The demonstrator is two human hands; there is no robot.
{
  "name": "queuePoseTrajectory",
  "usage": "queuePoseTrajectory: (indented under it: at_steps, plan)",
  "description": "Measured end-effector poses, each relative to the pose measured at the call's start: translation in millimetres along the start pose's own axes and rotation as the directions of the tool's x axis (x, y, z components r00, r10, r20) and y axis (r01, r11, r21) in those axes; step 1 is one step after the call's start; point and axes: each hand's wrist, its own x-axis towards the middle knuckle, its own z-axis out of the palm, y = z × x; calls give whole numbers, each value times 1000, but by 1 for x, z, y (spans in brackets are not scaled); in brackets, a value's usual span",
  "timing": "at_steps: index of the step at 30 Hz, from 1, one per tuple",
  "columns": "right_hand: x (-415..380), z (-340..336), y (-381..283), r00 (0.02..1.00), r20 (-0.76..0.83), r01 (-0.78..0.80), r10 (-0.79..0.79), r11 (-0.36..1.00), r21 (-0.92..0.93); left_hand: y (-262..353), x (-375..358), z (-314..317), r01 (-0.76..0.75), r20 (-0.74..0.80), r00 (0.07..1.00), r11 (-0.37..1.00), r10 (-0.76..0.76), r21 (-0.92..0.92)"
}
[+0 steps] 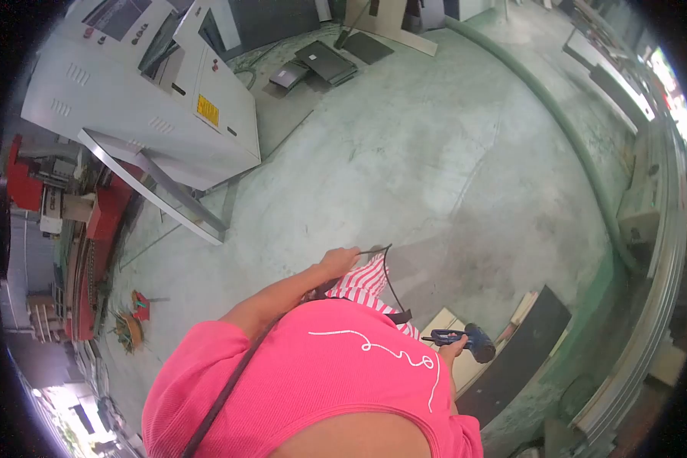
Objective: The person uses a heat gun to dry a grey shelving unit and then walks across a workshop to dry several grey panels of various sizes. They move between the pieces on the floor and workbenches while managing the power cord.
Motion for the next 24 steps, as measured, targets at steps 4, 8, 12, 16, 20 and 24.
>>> queuePoseTrajectory:
  at_steps: [4, 8, 12, 16, 20, 24]
  plan:
    - [4, 120, -14, 992, 122, -5, 10, 999, -43, -17, 81, -56, 14, -76, 997, 1000, -13, 6]
    - [-1, 241, -24, 982, 189, -22, 18, 1000, 17, -28, 137, -83, 60, -152, 986, 998, -62, -20]
    - [11, 342, -34, 979, 171, -103, 109, 994, -42, -28, 186, -107, 167, -151, 974, 985, -171, -39]
    - [27, 446, -47, 977, 203, -53, 71, 995, -89, -26, 255, -121, 229, -153, 959, 971, -237, -70]
    - [89, 540, -68, 925, 280, -239, 256, 966, -96, 1, 331, -159, 318, -164, 930, 943, -330, -94]
    - [71, 645, -104, 967, 156, -179, 200, 974, -139, 38, 415, -186, 349, -204, 903, 923, -378, -162]
